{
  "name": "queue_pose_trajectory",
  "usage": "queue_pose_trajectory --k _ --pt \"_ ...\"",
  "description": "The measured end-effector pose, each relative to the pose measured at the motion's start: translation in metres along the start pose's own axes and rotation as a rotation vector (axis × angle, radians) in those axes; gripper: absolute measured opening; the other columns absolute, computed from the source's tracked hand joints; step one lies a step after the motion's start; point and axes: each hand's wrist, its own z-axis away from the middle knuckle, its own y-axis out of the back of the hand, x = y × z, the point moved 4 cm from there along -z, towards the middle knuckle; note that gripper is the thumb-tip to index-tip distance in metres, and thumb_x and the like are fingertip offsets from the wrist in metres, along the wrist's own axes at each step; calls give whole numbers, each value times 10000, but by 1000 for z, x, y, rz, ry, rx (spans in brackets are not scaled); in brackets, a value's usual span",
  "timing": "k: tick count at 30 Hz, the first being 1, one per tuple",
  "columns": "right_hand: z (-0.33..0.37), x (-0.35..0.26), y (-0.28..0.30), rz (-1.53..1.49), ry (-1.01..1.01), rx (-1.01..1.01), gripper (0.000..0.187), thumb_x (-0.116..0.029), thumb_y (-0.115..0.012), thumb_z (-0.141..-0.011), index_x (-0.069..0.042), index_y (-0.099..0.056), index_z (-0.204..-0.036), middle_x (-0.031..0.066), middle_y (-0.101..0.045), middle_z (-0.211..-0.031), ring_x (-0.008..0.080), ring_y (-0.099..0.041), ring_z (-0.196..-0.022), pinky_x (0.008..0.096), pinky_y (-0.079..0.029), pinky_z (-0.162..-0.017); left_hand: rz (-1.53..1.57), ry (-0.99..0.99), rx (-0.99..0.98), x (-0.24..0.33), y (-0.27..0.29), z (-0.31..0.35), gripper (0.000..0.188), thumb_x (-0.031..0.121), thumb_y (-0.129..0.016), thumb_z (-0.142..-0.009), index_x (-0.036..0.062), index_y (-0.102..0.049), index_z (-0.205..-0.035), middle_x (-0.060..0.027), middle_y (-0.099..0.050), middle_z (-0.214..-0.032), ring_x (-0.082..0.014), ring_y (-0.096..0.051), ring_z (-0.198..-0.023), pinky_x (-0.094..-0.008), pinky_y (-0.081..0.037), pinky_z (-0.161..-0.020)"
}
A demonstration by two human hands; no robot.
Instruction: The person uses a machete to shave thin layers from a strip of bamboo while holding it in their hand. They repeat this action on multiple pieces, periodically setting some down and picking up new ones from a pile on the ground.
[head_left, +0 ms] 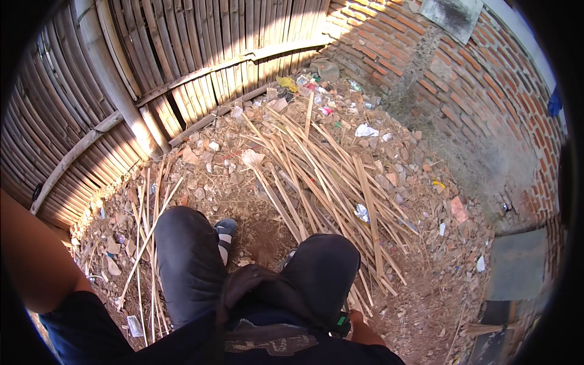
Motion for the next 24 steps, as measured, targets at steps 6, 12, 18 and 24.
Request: queue_pose_trajectory --k 6,12,18,24 --pt "7 -14 -1 -147 0 -5 452 -332 -772 -752 -50 -766 -1105 206 -762 -998 363 -732 -999 446 -568 -871 -15 -7 -5 12 0 -2 926 778 -435 -937 69 -389 -1531 -170 -442 -1467 -315 -479 -1261 -476 -394 -1043" --pt "-23 28 -37 -79 16 5 433 -358 -748 -791 -37 -764 -1081 219 -756 -1021 390 -721 -1011 450 -561 -881 -17 -19 22 20 8 3 935 790 -408 -937 80 -377 -1545 -180 -414 -1498 -339 -455 -1297 -501 -373 -1071" --pt "-24 32 -57 -46 -5 28 543 -418 -746 -777 -44 -744 -1170 213 -756 -1087 388 -715 -1066 445 -561 -917 -45 -43 10 36 2 -3 944 802 -381 -937 91 -365 -1558 -190 -387 -1528 -363 -431 -1333 -527 -351 -1099" --pt "4 8 -40 -16 4 -24 650 -461 -756 -749 -36 -728 -1240 221 -751 -1144 382 -706 -1120 442 -562 -943 -72 -42 24 48 3 -1 954 814 -355 -936 102 -353 -1571 -199 -360 -1559 -387 -407 -1369 -552 -330 -1127"
